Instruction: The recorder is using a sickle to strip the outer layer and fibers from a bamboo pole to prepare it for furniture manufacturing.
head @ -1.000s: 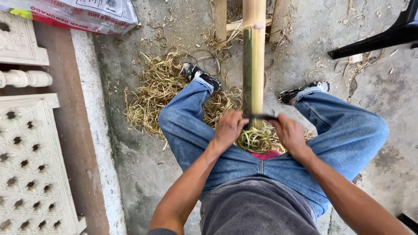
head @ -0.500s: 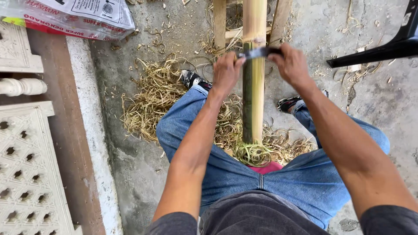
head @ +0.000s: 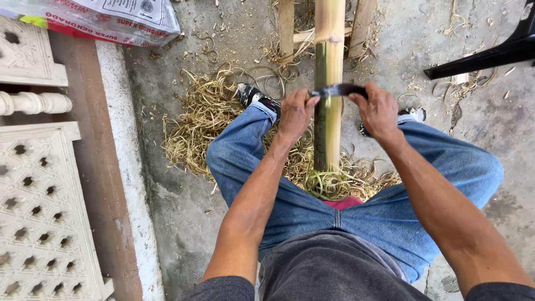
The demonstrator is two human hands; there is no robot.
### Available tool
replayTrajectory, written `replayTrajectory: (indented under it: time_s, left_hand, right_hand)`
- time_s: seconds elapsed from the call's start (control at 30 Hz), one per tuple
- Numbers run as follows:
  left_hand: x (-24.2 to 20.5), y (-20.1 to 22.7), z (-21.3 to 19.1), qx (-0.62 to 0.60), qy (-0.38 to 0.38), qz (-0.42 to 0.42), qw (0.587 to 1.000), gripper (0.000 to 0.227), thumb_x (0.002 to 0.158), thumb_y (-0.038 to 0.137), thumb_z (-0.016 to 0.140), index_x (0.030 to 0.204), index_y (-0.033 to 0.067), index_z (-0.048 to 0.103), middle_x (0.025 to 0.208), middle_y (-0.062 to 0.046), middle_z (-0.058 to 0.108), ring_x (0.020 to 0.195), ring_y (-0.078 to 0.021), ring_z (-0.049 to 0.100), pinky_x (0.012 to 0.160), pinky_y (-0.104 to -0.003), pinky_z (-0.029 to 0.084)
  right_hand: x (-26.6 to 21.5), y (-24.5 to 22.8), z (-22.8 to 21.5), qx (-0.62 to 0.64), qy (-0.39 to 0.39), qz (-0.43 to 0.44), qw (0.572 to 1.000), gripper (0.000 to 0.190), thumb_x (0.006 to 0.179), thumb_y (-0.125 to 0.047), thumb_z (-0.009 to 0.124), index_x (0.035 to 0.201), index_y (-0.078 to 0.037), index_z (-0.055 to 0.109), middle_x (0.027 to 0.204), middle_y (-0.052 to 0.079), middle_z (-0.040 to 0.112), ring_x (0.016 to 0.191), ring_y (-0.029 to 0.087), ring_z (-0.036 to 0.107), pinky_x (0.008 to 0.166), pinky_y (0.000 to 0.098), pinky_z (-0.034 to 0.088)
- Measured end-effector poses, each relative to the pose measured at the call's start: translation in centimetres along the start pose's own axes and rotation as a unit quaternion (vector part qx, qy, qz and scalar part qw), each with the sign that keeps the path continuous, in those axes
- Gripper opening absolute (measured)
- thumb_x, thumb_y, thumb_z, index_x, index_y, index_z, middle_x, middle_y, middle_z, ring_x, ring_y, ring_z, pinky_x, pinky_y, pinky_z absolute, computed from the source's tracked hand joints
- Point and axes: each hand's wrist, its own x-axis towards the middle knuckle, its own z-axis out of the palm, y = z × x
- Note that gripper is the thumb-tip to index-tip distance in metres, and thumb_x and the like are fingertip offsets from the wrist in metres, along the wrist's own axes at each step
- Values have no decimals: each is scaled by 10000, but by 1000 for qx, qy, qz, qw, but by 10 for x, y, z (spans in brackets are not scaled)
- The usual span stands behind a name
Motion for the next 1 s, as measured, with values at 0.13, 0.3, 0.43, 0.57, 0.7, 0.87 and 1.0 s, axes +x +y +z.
replayTrajectory:
  time_s: [0.13,0.3,0.43,0.57,0.7,0.87,1.0]
  left_hand:
    - [-85,18,-20,2,-27,31,999,357,1066,416,549,949,78,542,832,-63,537,772,-209,523,713,-425,443]
    - [-173,45,-65,-61,-226,-8,972,330,1037,352,587,945,36,572,816,-115,569,729,-221,540,663,-429,481]
    - [-150,52,-77,-77,-349,-96,929,341,973,393,620,880,66,592,789,-104,584,696,-233,544,635,-418,505]
    - [-77,32,-57,-74,-143,-76,984,378,979,347,688,817,28,565,761,-138,587,669,-258,554,632,-443,467]
    - [34,13,-42,-33,-19,-3,999,280,1014,306,639,897,57,582,804,-90,591,710,-229,572,652,-426,489]
    - [122,17,-37,44,21,-16,999,299,979,392,626,923,101,594,819,-47,593,753,-208,559,727,-434,451]
    - [107,9,-21,74,39,2,997,337,1018,444,589,907,126,574,828,-37,583,784,-189,544,742,-408,416]
  right_hand:
    - [-88,7,8,26,-28,-2,999,321,1044,-375,626,964,-64,640,687,122,647,499,294,610,447,437,462]
    - [-184,10,7,-13,-374,51,926,380,943,-510,579,1061,-175,713,628,123,694,556,281,682,568,444,531]
    - [-156,55,43,-11,-397,-25,917,486,972,-566,643,909,-102,770,665,97,673,613,226,649,612,429,516]
    - [-61,30,15,46,-311,71,947,413,990,-483,560,1033,-108,727,612,62,632,494,197,552,477,400,446]
    - [47,13,2,85,-60,-80,991,307,1052,-355,591,1078,-67,693,714,77,643,482,198,508,406,369,402]
    - [122,16,4,47,12,-31,998,320,1029,-334,707,1003,-20,651,721,153,675,564,253,591,515,432,456]
    - [105,6,-1,64,38,-5,997,309,994,-300,745,1001,-6,651,740,175,690,593,287,643,553,452,486]
